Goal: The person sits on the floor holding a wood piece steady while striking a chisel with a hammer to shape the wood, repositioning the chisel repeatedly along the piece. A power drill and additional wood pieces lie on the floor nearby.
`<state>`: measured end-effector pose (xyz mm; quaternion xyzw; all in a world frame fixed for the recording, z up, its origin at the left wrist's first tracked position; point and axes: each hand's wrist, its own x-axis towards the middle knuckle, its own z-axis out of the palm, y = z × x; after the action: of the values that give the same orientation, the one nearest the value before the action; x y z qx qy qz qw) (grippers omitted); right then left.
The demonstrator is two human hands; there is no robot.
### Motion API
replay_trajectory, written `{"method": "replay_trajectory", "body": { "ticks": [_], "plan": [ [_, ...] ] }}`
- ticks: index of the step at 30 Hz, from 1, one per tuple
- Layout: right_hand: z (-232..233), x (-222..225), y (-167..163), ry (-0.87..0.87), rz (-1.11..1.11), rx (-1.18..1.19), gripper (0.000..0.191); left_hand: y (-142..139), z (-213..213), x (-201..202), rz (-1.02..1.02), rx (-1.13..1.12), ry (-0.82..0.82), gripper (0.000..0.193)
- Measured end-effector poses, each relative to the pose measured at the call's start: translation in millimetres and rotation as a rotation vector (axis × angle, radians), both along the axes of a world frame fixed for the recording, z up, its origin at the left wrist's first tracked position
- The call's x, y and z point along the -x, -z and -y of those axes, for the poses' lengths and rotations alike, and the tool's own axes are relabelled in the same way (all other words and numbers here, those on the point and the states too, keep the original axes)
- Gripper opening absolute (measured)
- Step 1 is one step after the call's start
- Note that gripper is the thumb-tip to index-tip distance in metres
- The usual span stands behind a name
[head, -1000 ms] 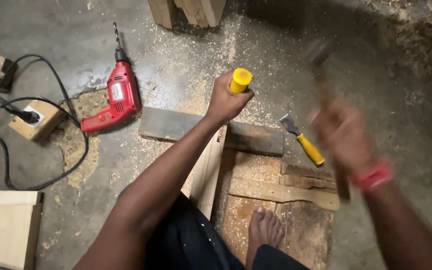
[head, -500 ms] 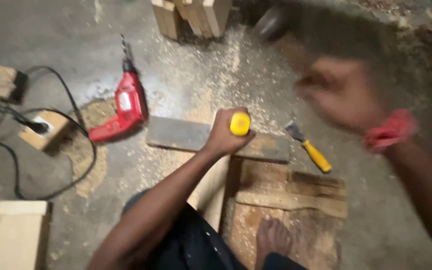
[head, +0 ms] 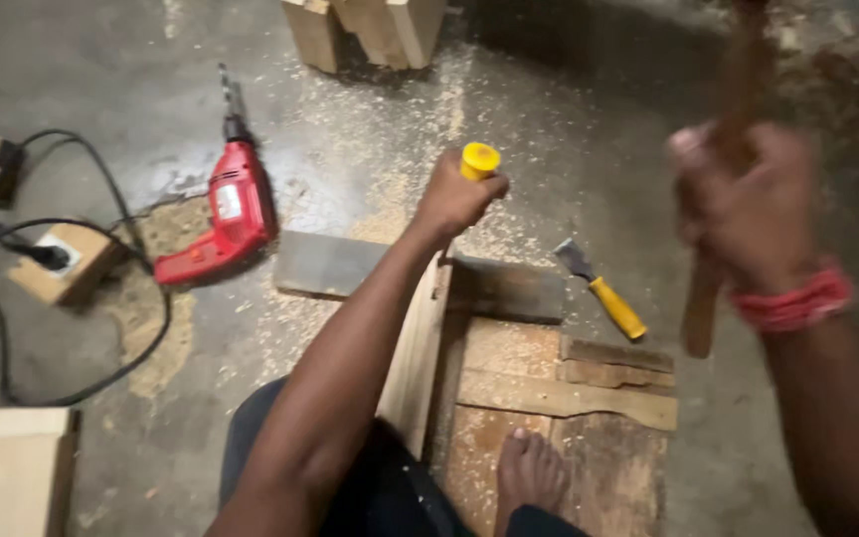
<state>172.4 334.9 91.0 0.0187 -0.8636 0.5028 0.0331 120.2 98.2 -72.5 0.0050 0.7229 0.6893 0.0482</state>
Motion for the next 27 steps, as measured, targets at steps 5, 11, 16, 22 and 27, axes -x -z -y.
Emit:
{"method": "replay_trajectory", "body": {
  "ticks": [5, 11, 16, 22, 27],
  "plan": [
    [19.7, -10.4, 10.4, -0.111, 0.135, 0.134, 0.024, 5.6, 0.0, 24.1, 0.205, -0.152, 0.130, 0.017],
    [-3.4, 22.6, 10.7, -0.161, 0.087, -0.047, 0.027, -29.6, -7.7, 28.7, 0.296, -0.186, 0.089, 0.016],
    [-32.3, 101.0, -24.2, -0.020, -0.024, 0.047, 0.021, -20.1, -27.6, 55.5, 0.219, -0.199, 0.007, 0.017],
    [1.3, 123.4, 36.7, -0.146, -0.797, -0.650, 0.016, -12.0, -43.0, 81.0, 0.126, -0.236, -0.008, 0.013],
    [-29.8, 142.8, 72.0, -0.424, 0.113, -0.743, 0.026, 15.6, -51.2, 59.6, -0.175, 0.023, -0.142, 0.017]
  ]
}}
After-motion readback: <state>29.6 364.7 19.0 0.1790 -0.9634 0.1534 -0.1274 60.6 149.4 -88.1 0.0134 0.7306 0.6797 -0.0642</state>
